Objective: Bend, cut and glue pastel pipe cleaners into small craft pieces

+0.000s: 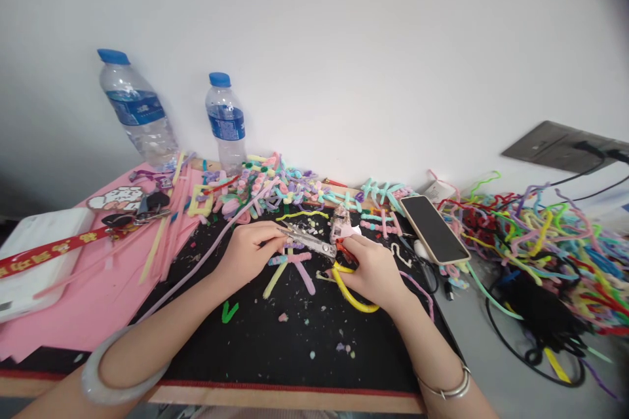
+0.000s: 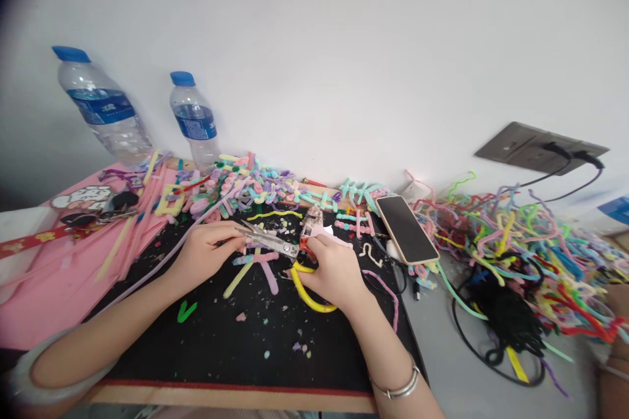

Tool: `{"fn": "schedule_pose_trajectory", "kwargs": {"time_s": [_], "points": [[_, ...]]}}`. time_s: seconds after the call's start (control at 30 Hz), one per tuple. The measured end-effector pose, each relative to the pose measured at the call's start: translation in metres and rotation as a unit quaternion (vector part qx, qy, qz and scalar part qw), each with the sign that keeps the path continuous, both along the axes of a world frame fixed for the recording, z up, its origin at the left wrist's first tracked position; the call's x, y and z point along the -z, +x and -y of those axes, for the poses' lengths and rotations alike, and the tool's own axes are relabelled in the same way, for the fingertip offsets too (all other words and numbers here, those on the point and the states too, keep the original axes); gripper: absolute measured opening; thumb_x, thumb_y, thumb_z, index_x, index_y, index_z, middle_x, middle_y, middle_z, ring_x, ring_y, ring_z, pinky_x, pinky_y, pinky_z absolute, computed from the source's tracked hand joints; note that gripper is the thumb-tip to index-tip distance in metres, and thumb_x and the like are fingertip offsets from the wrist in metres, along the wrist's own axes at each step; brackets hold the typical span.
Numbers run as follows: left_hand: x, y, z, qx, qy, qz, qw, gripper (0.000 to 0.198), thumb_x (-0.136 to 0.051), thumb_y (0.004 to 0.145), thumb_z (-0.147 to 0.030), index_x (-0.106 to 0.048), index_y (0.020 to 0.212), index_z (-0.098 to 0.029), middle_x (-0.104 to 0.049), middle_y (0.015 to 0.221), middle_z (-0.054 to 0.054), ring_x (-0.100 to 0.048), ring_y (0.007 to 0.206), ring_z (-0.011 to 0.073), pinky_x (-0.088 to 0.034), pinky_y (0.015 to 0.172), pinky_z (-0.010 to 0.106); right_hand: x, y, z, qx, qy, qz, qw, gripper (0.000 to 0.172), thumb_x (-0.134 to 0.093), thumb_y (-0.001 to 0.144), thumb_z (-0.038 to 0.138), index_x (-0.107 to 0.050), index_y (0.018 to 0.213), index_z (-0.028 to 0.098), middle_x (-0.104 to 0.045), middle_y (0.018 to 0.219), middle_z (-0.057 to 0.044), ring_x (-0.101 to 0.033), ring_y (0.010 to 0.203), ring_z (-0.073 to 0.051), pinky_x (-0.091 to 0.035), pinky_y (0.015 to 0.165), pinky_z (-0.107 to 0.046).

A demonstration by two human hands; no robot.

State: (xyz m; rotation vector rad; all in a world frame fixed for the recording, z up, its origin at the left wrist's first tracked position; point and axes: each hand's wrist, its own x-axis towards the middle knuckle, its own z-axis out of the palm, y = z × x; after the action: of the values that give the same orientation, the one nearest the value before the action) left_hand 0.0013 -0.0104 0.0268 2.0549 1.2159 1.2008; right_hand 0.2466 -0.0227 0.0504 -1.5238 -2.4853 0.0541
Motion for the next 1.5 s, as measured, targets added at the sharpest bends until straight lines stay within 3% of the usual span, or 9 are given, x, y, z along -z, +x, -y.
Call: {"fn": "schedule_pose_trajectory", "kwargs": {"time_s": [0.37,0.73,0.97,1.2,1.3,1.5], "points": [[0.003,0.002,-0.002,0.018,-0.084,0.062,0.994,0.019,-0.057,0.080,-0.017,-0.066,0.064,-0.017,-0.065,0.063,0.001,-0.060,0.058,0.0136,-0.046,0.054,0.021,0.002,0.002,-0.001,-0.006,0.012,0.002,1.000,0.022,-0.061,0.074,0.039,-0.051,0.070,0.019,-0.059,0.073,-0.001,-0.053,0.063,-0.014,-0.027,0.053,-0.024],[0.001,0.002,-0.003,0.039,-0.129,0.085,0.987,0.027,-0.057,0.080,-0.020,-0.061,0.053,-0.017,-0.065,0.060,0.001,-0.062,0.059,0.0144,-0.049,0.055,0.021,0.003,0.002,-0.002,-0.004,0.023,0.015,1.000,0.026,-0.059,0.074,0.039,-0.047,0.063,0.020,-0.055,0.064,0.000,-0.048,0.056,-0.013,-0.022,0.051,-0.025],[0.006,0.001,-0.004,0.043,-0.167,0.124,0.977,0.014,-0.061,0.080,-0.026,-0.072,0.078,-0.017,-0.064,0.059,-0.001,-0.059,0.051,0.0124,-0.048,0.050,0.020,0.005,0.008,-0.003,0.014,0.045,-0.010,0.999,0.034,-0.057,0.078,0.045,-0.043,0.059,0.020,-0.050,0.057,0.001,-0.043,0.050,-0.012,-0.021,0.050,-0.025],[-0.001,0.003,-0.004,0.021,-0.182,0.137,0.974,0.017,-0.061,0.079,-0.029,-0.070,0.071,-0.017,-0.064,0.056,-0.001,-0.059,0.052,0.0130,-0.050,0.052,0.022,0.001,0.010,-0.005,0.073,0.040,-0.053,0.995,0.022,-0.058,0.075,0.039,-0.045,0.076,0.021,-0.055,0.069,0.000,-0.051,0.059,-0.016,-0.029,0.052,-0.024],[-0.004,0.006,-0.003,0.013,-0.189,0.149,0.970,0.020,-0.061,0.080,-0.031,-0.068,0.068,-0.017,-0.063,0.056,-0.001,-0.058,0.051,0.0128,-0.050,0.052,0.022,0.001,0.005,-0.002,0.061,0.031,-0.058,0.996,0.023,-0.057,0.075,0.038,-0.045,0.086,0.021,-0.058,0.078,-0.003,-0.053,0.064,-0.018,-0.034,0.054,-0.025],[0.000,0.009,0.000,0.012,-0.203,0.197,0.959,0.021,-0.060,0.082,-0.029,-0.065,0.066,-0.017,-0.061,0.056,-0.002,-0.056,0.054,0.0126,-0.047,0.054,0.021,0.005,-0.007,0.004,0.020,0.021,-0.039,0.999,0.021,-0.058,0.075,0.039,-0.048,0.076,0.021,-0.057,0.074,-0.002,-0.051,0.062,-0.017,-0.031,0.054,-0.026]]}}
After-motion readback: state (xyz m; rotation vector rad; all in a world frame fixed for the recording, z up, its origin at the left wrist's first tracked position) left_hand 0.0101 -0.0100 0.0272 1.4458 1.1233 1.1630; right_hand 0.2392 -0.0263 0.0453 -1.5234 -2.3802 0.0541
